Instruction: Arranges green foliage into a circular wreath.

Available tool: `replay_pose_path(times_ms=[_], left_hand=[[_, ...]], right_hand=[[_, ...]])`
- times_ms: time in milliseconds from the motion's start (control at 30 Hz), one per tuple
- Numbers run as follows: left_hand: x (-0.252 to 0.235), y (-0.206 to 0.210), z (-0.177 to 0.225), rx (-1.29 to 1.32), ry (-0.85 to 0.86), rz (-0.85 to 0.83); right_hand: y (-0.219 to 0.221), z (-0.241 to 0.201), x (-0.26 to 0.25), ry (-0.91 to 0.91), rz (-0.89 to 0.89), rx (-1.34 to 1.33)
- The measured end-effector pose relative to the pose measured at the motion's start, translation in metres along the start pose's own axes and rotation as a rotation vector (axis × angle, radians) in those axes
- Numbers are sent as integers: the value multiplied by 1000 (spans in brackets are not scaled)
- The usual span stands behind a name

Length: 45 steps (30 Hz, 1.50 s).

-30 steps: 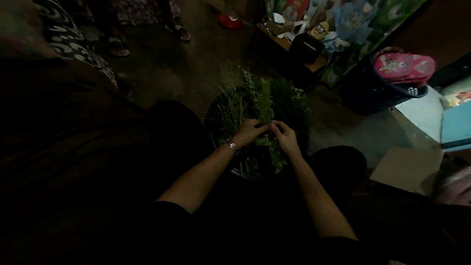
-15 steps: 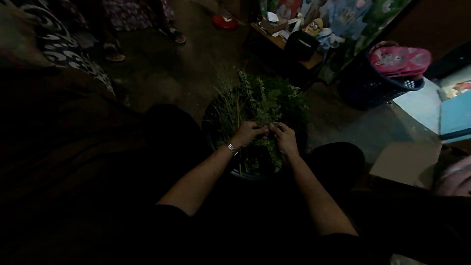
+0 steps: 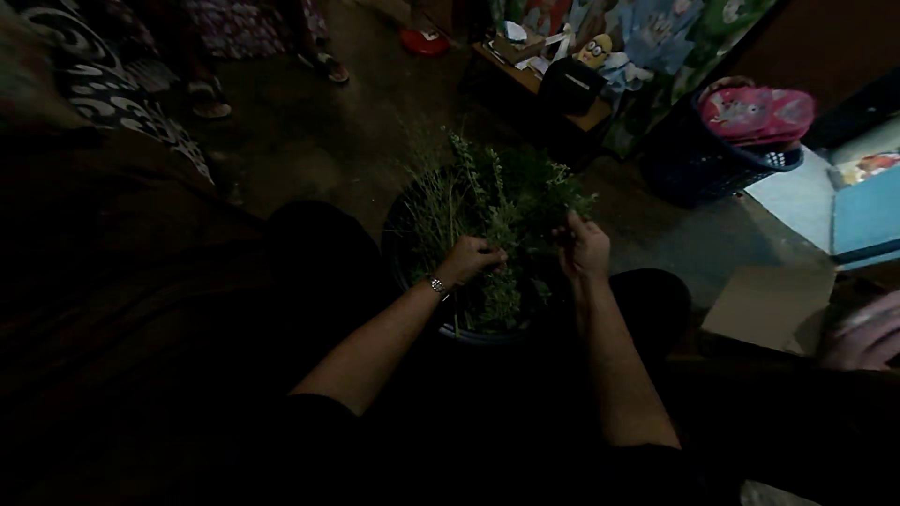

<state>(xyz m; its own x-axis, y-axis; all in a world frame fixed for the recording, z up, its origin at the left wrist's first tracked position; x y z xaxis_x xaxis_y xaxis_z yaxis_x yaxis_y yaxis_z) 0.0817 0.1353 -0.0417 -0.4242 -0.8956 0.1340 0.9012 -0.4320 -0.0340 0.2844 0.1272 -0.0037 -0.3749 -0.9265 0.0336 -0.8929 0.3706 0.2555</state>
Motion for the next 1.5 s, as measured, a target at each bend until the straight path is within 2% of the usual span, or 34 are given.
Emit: replay_pose_path(times_ms=[33, 100, 200, 267, 333, 433, 500, 600, 733, 800, 900, 1033, 1233, 1500], left_hand=[[0, 0, -1, 2, -5, -4], [0, 0, -2, 8, -11, 6], [-2, -2, -3, -22, -30, 32], [-4, -5, -3, -28, -21, 35], [-5, -5, -3, -25, -22, 32], [-5, -3, -2, -88, -42, 18], [-4, -2, -2, -140, -49, -11], [-3, 4, 0, -253, -12, -97], [-7, 11, -5, -521, 61, -199], [-7, 13, -6, -585, 86, -238], [-2, 14, 2, -587, 132, -279], [1, 3, 12, -441, 125, -209], [2, -3, 17, -341, 133, -154], [5, -1, 20, -295, 149, -178]], right_hand=[[-7, -6, -3, -19, 10, 49], [-16, -18, -1, -28, 19, 362], [-10, -23, -1, -38, -155, 916], [-3, -17, -4, -60, -224, 1109], [1, -18, -1, -195, -215, 1111], [13, -31, 16, -489, -185, 948], [24, -34, 26, -696, -204, 933], [47, -30, 41, -908, -345, 1030], [72, -8, 58, -977, -615, 1124], [76, 1, 60, -937, -705, 1164], [73, 6, 52, -787, -744, 1150], [62, 6, 41, -540, -739, 1065], [57, 8, 39, -323, -715, 940], [59, 12, 42, -234, -728, 929]])
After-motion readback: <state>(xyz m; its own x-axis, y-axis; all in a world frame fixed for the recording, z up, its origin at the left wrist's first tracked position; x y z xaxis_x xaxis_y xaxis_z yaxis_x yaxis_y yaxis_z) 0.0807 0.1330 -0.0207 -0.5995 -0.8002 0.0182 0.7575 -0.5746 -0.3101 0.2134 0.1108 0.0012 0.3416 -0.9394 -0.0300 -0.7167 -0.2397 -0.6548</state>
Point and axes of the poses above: each hand's wrist, its own x-axis away from the middle knuckle, its own y-axis out of the palm, z = x × y, the point moved 8 cm from there along -x, towards the middle knuckle, and after that the axes turned 1 degree about x, right-handed, at the moved point
